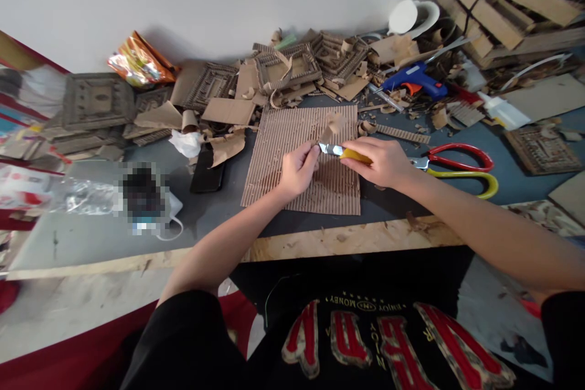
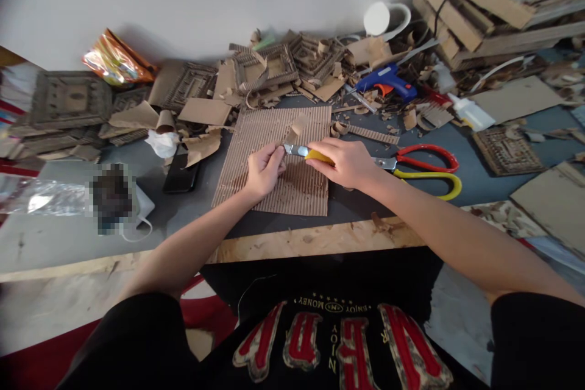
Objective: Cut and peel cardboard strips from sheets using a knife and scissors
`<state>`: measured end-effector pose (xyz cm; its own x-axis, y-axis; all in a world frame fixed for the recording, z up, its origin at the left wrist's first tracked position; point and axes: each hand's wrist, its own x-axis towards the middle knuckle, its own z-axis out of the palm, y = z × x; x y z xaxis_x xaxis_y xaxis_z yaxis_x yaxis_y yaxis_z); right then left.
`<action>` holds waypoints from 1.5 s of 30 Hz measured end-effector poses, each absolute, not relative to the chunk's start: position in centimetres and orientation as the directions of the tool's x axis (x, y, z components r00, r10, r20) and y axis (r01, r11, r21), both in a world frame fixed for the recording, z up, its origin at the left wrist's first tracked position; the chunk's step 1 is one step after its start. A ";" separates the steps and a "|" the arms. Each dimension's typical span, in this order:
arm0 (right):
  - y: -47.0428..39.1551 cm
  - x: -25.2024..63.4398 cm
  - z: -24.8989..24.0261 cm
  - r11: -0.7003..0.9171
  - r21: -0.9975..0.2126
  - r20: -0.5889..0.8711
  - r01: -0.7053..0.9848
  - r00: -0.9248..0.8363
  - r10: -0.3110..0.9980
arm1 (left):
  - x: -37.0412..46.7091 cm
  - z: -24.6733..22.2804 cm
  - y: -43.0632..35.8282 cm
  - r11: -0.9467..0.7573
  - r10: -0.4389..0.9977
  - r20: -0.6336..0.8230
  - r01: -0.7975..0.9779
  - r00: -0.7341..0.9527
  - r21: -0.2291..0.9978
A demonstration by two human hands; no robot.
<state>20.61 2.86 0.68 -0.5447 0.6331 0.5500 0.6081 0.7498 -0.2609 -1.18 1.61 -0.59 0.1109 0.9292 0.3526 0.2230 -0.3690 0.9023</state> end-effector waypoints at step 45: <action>4.4 20.9 0.4 0.556 -0.274 0.538 0.785 -0.354 0.765 | -1.0 -0.5 1.2 -0.339 0.941 0.327 0.282 0.092 0.897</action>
